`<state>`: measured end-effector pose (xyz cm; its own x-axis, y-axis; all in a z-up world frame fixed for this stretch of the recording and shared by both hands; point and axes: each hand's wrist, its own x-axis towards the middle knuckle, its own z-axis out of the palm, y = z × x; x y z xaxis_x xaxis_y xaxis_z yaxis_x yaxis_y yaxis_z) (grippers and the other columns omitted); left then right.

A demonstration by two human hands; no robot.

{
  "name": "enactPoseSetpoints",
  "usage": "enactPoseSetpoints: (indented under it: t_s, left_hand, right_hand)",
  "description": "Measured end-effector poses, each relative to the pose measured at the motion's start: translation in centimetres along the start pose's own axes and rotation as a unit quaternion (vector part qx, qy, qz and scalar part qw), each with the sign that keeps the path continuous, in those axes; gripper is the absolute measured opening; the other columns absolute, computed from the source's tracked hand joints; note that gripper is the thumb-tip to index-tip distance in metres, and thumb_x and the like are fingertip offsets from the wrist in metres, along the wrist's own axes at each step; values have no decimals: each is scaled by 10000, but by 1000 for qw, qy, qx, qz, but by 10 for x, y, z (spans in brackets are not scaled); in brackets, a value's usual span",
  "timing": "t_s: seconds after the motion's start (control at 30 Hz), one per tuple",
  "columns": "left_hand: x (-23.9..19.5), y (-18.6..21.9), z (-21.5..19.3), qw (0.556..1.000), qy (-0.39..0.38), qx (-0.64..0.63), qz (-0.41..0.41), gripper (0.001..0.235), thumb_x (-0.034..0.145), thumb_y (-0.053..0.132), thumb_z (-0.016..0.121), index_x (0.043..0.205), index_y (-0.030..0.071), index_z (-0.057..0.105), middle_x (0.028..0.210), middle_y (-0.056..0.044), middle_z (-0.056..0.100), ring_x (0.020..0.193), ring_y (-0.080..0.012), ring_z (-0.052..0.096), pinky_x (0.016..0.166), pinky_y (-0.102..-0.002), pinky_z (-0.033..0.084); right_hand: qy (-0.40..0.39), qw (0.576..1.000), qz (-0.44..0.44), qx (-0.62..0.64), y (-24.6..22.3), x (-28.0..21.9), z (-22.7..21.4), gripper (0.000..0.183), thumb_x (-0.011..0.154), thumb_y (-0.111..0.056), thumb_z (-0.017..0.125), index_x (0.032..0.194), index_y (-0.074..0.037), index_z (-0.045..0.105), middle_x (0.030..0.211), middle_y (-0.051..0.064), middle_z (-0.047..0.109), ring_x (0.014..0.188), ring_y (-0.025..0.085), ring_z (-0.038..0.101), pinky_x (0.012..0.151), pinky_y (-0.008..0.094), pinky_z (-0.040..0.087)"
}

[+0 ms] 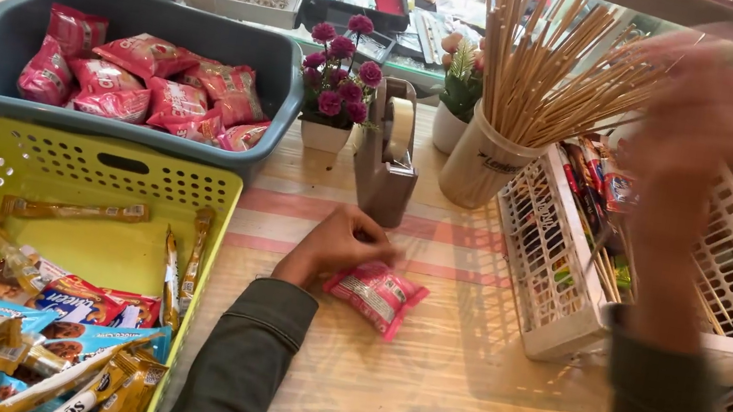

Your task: The recorder uses wooden sticks and tape to create snacks on sticks, also known as snack bouquets or snack sticks.

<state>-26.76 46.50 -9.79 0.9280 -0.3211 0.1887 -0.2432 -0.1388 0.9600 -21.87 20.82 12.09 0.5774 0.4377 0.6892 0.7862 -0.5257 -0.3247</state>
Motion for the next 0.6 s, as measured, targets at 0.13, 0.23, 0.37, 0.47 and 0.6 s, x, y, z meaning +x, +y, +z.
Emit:
enactPoseSetpoints:
  t_s: [0.13, 0.23, 0.37, 0.47, 0.6]
  left_hand:
    - [14, -32, -2, 989, 134, -32, 54, 284, 901, 279, 805, 780, 23, 783, 669, -32, 729, 605, -80, 644, 566, -275, 497]
    - [20, -25, -7, 952, 285, -34, 106, 254, 902, 282, 815, 873, 38, 750, 742, -34, 731, 655, -106, 665, 614, -293, 525]
    - [21, 12, -11, 889, 366, 140, 238, 761, 659, 267, 956, 1272, 9, 586, 1189, -136, 640, 1033, -231, 601, 860, -381, 510]
    - [44, -15, -14, 941, 272, 97, 177, 770, 622, 258, 987, 1283, 89, 631, 1237, -85, 667, 1179, -239, 613, 961, -412, 499]
    - [59, -34, -15, 943, 285, 69, 156, 684, 622, 285, 973, 1201, 97, 660, 1152, -73, 673, 1080, -232, 650, 920, -395, 554]
  right_hand:
    - [-115, 986, 119, -12, 3, -8, 96, 209, 996, -216, 669, 1058, -19, 700, 955, 119, 681, 806, 191, 656, 679, 310, 556]
    - [-197, 940, 270, 60, 18, -1, 137, 319, 954, -337, 712, 969, -17, 710, 859, 90, 661, 712, 151, 618, 599, 299, 504]
    - [-204, 873, 386, 216, 54, 3, 162, 377, 911, -348, 786, 831, 6, 683, 695, 56, 593, 493, 109, 451, 414, 267, 329]
    - [-204, 828, 441, 280, 67, 2, 165, 341, 885, -288, 823, 789, -8, 654, 681, 22, 566, 459, 75, 398, 383, 245, 276]
    - [-218, 767, 501, 337, 104, -3, 175, 299, 889, -250, 804, 780, -6, 669, 662, 28, 547, 450, 72, 358, 376, 244, 236]
